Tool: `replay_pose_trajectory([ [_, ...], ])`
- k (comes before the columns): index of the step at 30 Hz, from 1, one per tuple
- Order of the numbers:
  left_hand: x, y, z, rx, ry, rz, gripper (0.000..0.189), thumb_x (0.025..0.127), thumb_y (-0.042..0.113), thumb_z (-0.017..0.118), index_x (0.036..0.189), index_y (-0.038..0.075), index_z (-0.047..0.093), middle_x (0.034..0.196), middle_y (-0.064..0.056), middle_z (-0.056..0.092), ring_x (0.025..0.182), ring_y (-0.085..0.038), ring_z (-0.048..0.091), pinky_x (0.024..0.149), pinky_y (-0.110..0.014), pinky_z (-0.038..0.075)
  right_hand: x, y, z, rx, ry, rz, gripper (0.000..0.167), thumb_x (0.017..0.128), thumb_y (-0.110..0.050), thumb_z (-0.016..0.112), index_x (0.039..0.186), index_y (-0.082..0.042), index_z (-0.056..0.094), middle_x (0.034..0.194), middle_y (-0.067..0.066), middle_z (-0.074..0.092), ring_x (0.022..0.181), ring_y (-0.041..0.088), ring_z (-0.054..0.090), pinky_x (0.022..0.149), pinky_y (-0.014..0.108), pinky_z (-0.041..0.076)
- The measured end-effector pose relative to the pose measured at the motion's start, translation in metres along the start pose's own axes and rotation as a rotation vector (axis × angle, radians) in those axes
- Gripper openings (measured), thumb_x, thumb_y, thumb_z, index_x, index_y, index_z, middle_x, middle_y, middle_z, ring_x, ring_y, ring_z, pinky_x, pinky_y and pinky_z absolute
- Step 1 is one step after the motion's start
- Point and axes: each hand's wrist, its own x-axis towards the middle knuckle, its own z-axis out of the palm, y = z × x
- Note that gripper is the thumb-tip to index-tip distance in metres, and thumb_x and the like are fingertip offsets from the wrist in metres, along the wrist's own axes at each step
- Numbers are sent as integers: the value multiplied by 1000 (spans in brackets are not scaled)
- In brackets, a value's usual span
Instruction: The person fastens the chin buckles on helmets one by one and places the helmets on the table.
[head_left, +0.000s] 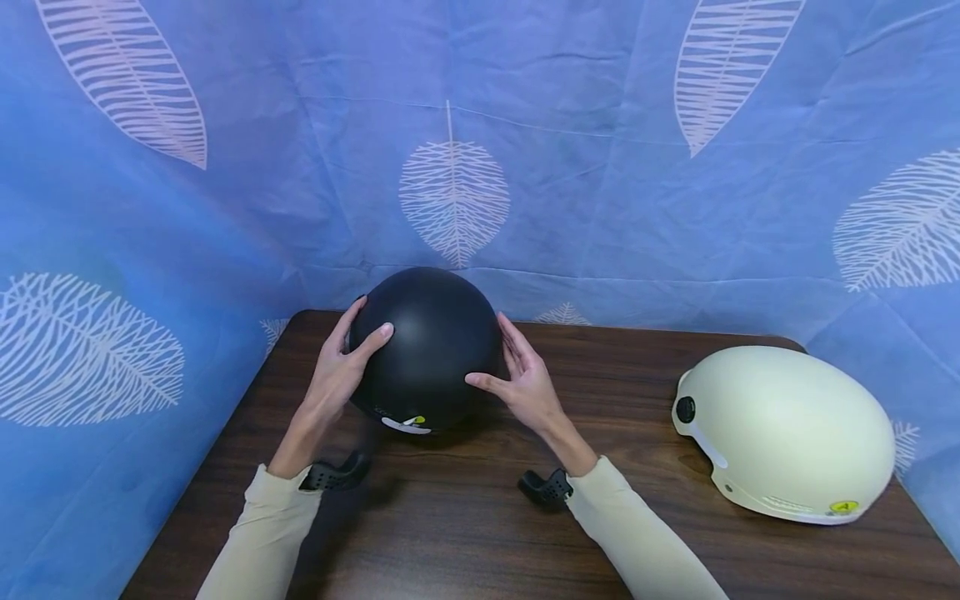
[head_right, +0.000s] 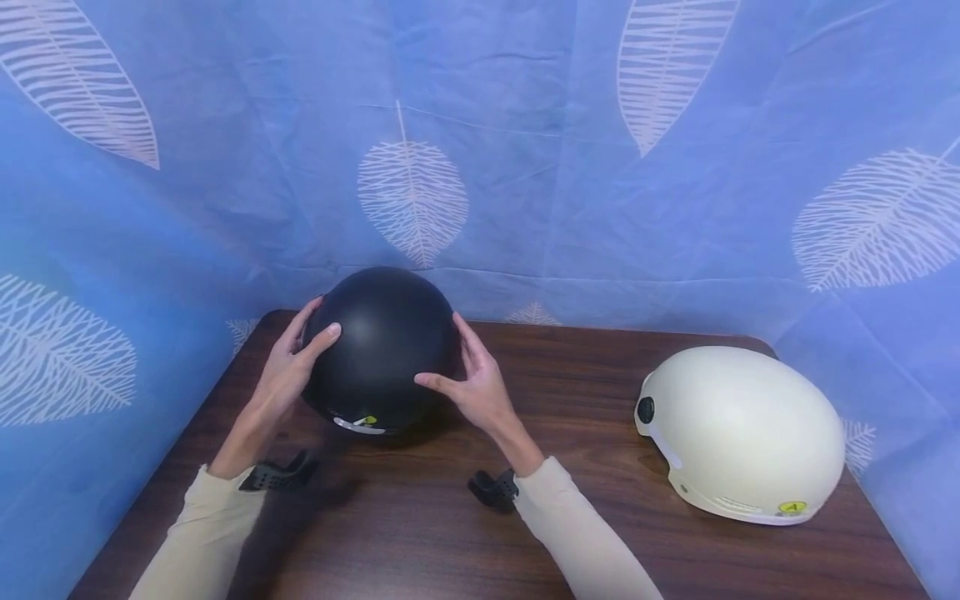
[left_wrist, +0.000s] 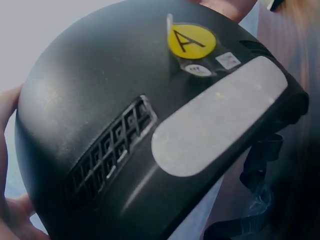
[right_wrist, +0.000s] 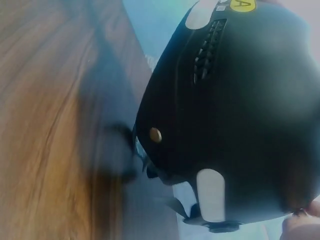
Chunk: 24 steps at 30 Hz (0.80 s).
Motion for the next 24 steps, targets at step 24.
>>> replay_pose_trajectory([
  [24, -1, -32, -26, 108, 46, 93, 67, 99, 58, 44, 158, 42, 14, 164, -6, 12, 147, -36, 19, 111, -69, 19, 11, -17, 34, 44, -139, 100, 104, 87, -36, 75, 160, -30, 2, 167, -2, -2, 153, 22, 7, 112, 45, 34],
])
